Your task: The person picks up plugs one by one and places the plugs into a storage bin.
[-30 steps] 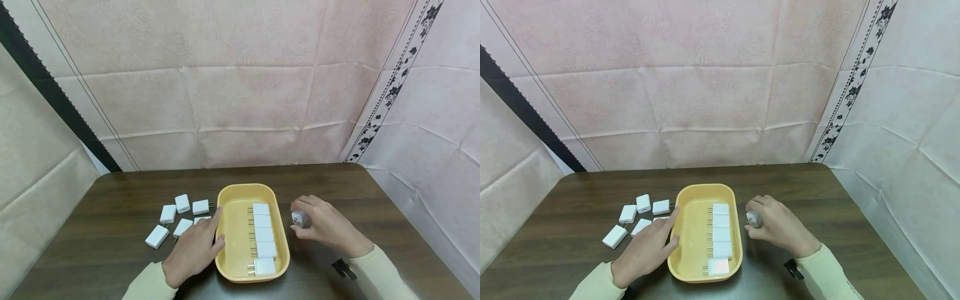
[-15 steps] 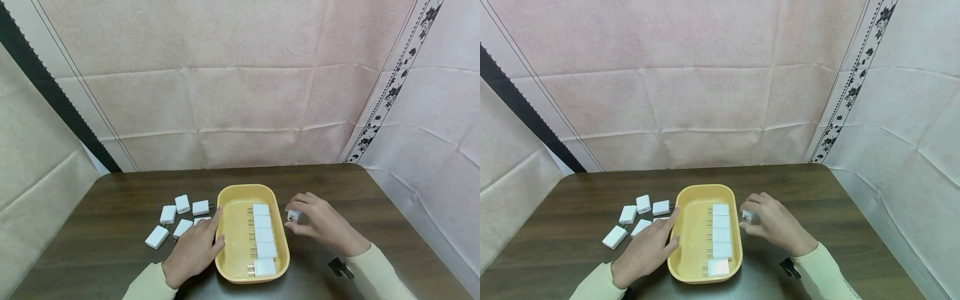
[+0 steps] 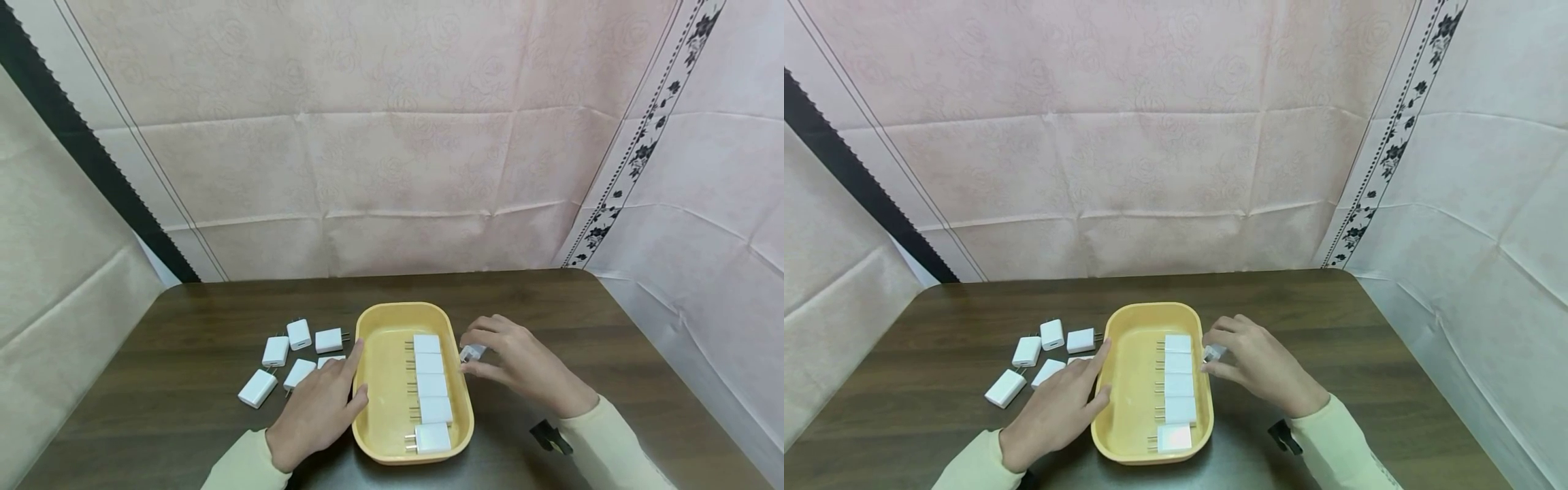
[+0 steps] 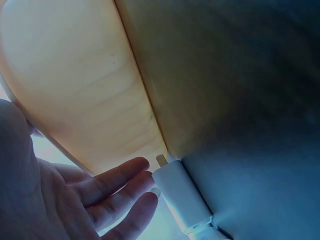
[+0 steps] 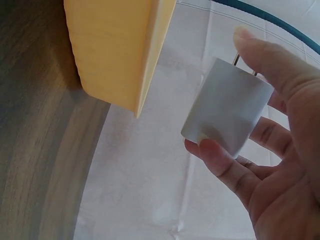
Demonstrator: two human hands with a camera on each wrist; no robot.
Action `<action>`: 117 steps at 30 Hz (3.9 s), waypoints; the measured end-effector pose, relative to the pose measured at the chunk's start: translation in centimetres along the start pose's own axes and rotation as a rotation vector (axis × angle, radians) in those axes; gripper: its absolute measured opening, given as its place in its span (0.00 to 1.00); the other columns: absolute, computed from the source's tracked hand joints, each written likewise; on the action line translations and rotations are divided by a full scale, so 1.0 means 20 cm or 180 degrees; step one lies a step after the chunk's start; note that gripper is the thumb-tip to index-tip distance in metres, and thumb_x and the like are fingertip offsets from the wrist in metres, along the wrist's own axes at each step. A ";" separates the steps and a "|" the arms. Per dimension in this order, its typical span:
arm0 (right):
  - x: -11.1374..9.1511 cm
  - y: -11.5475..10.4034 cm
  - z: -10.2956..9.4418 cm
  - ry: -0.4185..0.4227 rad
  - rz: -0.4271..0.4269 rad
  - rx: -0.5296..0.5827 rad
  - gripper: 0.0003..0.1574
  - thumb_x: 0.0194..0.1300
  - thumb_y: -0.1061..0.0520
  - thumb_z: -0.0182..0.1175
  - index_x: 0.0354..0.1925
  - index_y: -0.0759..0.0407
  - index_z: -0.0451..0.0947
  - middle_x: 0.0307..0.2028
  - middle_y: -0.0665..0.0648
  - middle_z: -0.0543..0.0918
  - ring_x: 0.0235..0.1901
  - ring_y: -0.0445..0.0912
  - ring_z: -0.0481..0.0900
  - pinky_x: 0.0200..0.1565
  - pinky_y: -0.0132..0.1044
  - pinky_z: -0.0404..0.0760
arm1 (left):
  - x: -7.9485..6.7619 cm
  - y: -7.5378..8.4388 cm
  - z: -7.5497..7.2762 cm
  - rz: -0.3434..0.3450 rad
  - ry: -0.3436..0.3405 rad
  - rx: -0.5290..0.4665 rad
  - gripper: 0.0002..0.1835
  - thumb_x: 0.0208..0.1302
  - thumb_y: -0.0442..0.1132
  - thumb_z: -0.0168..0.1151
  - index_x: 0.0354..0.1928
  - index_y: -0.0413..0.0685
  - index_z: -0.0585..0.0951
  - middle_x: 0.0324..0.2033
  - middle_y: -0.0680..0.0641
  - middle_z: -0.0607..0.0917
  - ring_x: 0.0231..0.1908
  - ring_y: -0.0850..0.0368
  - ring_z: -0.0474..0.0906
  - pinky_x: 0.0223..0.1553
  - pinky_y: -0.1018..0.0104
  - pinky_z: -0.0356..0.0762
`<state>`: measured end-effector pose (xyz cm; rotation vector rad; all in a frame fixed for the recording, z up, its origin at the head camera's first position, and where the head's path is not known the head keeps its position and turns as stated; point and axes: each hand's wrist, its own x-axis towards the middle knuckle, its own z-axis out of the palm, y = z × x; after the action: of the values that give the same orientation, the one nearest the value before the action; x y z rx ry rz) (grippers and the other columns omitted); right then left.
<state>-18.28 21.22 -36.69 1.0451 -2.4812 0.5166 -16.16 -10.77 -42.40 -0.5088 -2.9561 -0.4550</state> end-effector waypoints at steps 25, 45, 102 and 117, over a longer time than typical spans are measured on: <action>0.06 -0.03 0.03 0.0023 0.0062 0.0118 0.17 0.55 0.46 0.74 0.43 0.50 0.88 0.37 0.42 0.84 0.35 0.32 0.78 0.37 0.29 0.81 | 0.00 0.00 0.01 0.0018 0.0027 0.0001 0.36 0.71 0.51 0.55 0.78 0.48 0.62 0.50 0.45 0.86 0.48 0.52 0.82 0.52 0.51 0.77; 0.14 -0.04 0.09 -0.0003 0.0149 0.0280 0.18 0.57 0.44 0.72 0.43 0.52 0.88 0.34 0.42 0.82 0.31 0.33 0.74 0.34 0.26 0.78 | 0.00 0.00 0.00 -0.0001 0.0003 0.0030 0.37 0.71 0.51 0.55 0.78 0.48 0.62 0.51 0.44 0.86 0.47 0.52 0.82 0.51 0.50 0.77; 0.22 0.01 0.29 0.0175 -0.0270 0.0584 0.19 0.57 0.48 0.72 0.45 0.54 0.89 0.38 0.48 0.88 0.38 0.37 0.83 0.39 0.28 0.82 | 0.00 0.00 0.00 0.0049 0.0063 0.0019 0.37 0.70 0.50 0.56 0.78 0.47 0.62 0.50 0.44 0.86 0.47 0.53 0.82 0.49 0.51 0.78; 0.22 0.02 0.31 0.0029 -0.0003 0.0465 0.19 0.61 0.58 0.70 0.52 0.58 0.86 0.48 0.53 0.89 0.47 0.43 0.86 0.46 0.33 0.85 | -0.01 0.00 0.00 0.0025 0.0038 0.0001 0.37 0.71 0.51 0.55 0.78 0.48 0.61 0.52 0.44 0.86 0.49 0.52 0.82 0.51 0.51 0.78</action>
<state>-22.72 15.83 -39.85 1.0956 -2.4654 0.7100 -16.07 -10.81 -42.45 -0.5158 -2.9417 -0.4553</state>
